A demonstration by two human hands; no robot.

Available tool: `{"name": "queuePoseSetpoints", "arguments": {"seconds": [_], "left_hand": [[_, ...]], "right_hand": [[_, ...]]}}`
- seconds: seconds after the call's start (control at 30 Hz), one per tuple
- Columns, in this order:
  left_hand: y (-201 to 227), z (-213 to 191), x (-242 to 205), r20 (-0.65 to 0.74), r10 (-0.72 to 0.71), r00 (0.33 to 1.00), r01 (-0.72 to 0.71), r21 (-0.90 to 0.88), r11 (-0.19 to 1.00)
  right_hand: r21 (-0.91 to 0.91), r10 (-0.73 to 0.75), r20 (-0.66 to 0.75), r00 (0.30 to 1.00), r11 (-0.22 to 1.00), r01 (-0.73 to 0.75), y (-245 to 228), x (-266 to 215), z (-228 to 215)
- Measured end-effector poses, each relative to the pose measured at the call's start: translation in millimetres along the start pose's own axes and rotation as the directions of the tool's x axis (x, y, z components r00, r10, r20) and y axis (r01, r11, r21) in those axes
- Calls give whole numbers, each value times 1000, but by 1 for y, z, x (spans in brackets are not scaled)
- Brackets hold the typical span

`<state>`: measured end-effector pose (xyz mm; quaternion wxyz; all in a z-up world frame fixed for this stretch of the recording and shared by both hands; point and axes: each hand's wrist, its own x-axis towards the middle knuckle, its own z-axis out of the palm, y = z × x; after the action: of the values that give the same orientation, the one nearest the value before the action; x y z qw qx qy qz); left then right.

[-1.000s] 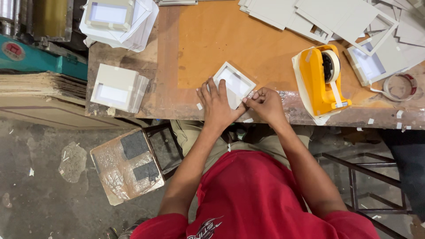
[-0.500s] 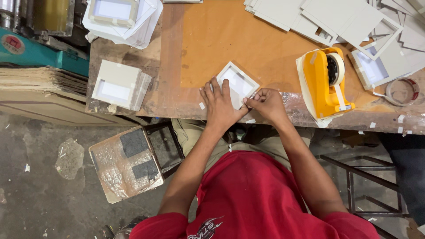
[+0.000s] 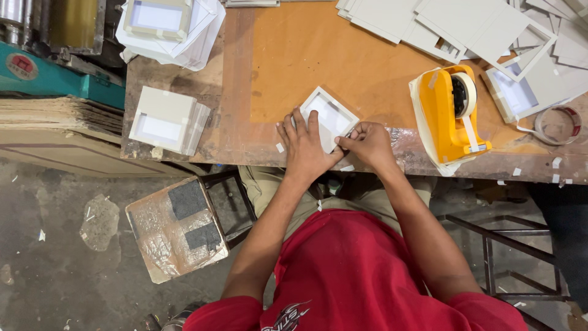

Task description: The person assembles small white cardboard frames by hand, using a tape dispenser to apply clear tape to the edges. They repeatedly pick up frame pieces, align them, apply tape, and place the finished units into a growing stack on the table.

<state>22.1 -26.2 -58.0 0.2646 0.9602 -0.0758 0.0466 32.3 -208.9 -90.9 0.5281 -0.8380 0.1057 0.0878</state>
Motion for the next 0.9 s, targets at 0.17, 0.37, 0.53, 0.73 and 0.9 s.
{"name": "queuePoseSetpoints", "arguments": {"seconds": [0.17,0.37,0.53,0.73,0.9], "left_hand": [[-2,-8,2,53,1,999,2,-54,999],[-4,-9,1,13,5,1000,-4,-99,995],[-10,-10,1,-4,49,999,-49,-136,989],[-10,-6,-2,-118,132,984,-144,-105,984],[-11,-13,-10,-125,92,988,-124,-271,955]], "right_hand": [[-63,-25,-32,999,998,23,-4,-9,0],[-33,-10,-66,998,999,8,-1,-16,1],[16,42,-47,998,999,-42,8,-13,2],[268,54,46,998,961,-64,7,-14,-1],[414,183,294,938,861,-297,-3,-24,-10]]}}
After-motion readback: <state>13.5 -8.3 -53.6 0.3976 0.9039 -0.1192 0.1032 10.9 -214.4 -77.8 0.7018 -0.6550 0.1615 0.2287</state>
